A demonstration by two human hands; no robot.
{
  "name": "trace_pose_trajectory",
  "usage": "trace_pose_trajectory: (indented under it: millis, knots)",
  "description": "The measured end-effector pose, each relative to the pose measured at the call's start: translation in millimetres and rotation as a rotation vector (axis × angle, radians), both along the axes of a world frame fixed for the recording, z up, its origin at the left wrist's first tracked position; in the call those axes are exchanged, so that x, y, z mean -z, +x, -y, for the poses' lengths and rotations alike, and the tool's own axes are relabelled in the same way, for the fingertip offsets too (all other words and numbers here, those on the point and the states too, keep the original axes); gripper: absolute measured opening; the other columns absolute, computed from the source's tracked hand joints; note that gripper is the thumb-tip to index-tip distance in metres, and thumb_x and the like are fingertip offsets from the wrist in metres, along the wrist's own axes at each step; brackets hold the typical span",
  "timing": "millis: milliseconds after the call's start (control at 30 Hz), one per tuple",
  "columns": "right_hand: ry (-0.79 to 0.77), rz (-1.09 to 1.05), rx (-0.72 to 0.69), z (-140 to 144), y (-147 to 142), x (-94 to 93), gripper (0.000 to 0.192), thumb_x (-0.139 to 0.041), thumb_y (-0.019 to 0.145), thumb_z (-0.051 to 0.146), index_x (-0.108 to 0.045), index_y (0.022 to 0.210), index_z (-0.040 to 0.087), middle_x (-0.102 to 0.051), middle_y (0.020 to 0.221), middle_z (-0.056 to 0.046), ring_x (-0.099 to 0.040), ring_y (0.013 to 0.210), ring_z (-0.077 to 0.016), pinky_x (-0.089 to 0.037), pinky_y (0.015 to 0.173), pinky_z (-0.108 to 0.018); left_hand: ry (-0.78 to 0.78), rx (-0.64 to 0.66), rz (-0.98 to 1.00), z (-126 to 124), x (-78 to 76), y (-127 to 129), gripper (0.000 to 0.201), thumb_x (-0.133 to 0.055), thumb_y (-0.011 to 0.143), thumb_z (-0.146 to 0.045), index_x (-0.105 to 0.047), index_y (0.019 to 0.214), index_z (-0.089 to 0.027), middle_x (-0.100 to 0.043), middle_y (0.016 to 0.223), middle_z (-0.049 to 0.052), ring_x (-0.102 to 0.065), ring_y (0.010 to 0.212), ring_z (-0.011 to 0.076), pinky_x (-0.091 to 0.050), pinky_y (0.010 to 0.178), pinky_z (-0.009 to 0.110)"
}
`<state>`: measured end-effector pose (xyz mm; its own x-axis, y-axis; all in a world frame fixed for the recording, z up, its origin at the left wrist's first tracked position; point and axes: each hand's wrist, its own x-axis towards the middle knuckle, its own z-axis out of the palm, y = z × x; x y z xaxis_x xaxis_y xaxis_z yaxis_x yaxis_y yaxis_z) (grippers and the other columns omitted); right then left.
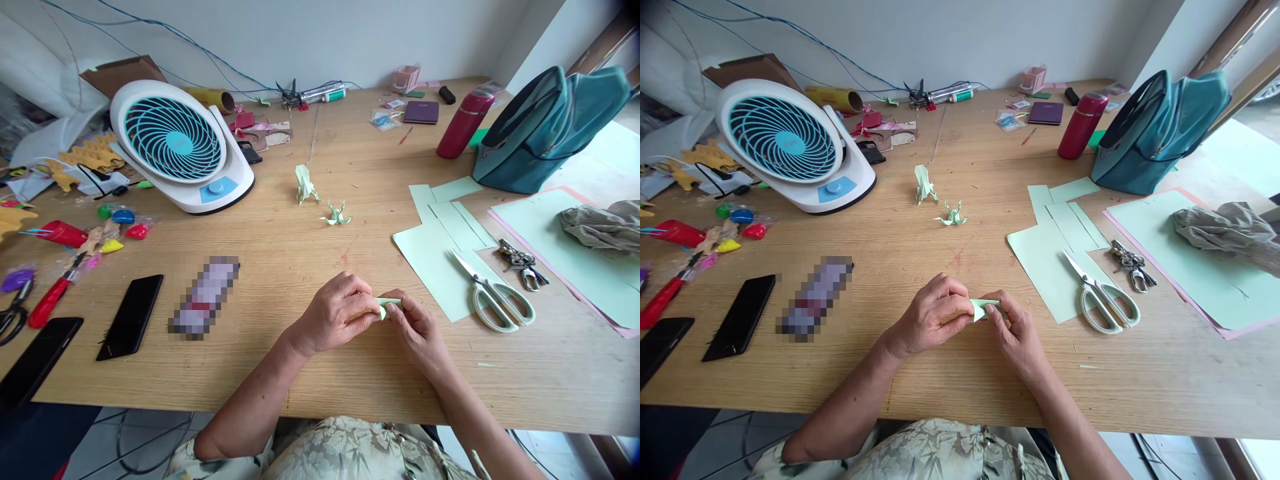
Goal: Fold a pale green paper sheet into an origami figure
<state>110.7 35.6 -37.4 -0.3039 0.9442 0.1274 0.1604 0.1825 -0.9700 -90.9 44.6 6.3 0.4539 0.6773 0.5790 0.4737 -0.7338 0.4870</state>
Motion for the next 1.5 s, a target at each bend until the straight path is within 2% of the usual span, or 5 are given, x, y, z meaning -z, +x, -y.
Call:
trace_pose_trajectory:
  millis: [400,567,800,1267,1500]
  knots:
    - [-0.026,-0.038,0.019,0.3,-0.2,2.4,0.024,-0.049,0.101,0.039,-0.067,0.104,0.023,-0.064,0.09,-0.002,-0.054,0.078,-0.0167,-0.042,0.07,-0.029,-0.007,-0.005,0.02,-2.5,8.5,1.0,0.005,-0.061,0.094,-0.019,-0.067,0.094,-0.02,-0.061,0.094,0.004,-0.054,0.082,0.0142,-0.047,0.076,0.027]
    - [0.016,-0.012,0.031,1.8,-3.0,1.9,0.022,-0.051,0.1,0.037,-0.067,0.102,0.022,-0.062,0.089,-0.002,-0.056,0.083,-0.0177,-0.042,0.073,-0.03,-0.044,-0.157,0.096,6.2,15.5,18.4,0.018,-0.073,0.087,-0.032,-0.061,0.087,-0.019,-0.062,0.094,0.005,-0.057,0.084,0.0169,-0.05,0.077,0.03]
    - [-0.008,-0.028,0.024,2.3,-5.7,-0.4,0.024,-0.05,0.101,0.038,-0.067,0.099,0.021,-0.057,0.082,-0.001,-0.051,0.073,-0.0153,-0.04,0.068,-0.029,-0.159,-0.249,0.264,13.6,20.0,32.5,0.017,-0.065,0.087,-0.016,-0.051,0.079,-0.02,-0.06,0.084,0.002,-0.058,0.082,0.0154,-0.049,0.076,0.028]
    - [-0.302,-0.329,-0.002,0.6,-14.2,2.7,0.033,-0.071,0.085,0.049,-0.065,0.102,0.021,-0.068,0.09,-0.005,-0.062,0.076,-0.0172,-0.053,0.072,-0.031,-0.484,-0.28,0.43,8.7,17.0,23.9,0.014,-0.071,0.083,-0.016,-0.059,0.09,-0.019,-0.064,0.083,-0.002,-0.055,0.072,0.0103,-0.047,0.072,0.022]
    - [-0.445,-0.356,-0.027,0.7,-16.2,-1.9,0.036,-0.08,0.075,0.05,-0.071,0.089,0.019,-0.072,0.085,-0.005,-0.065,0.079,-0.0194,-0.053,0.076,-0.033,-0.491,-0.224,0.388,7.1,9.9,20.5,0.03,-0.073,0.081,-0.01,-0.068,0.108,-0.021,-0.072,0.098,0.0,-0.061,0.08,0.0111,-0.048,0.078,0.022]
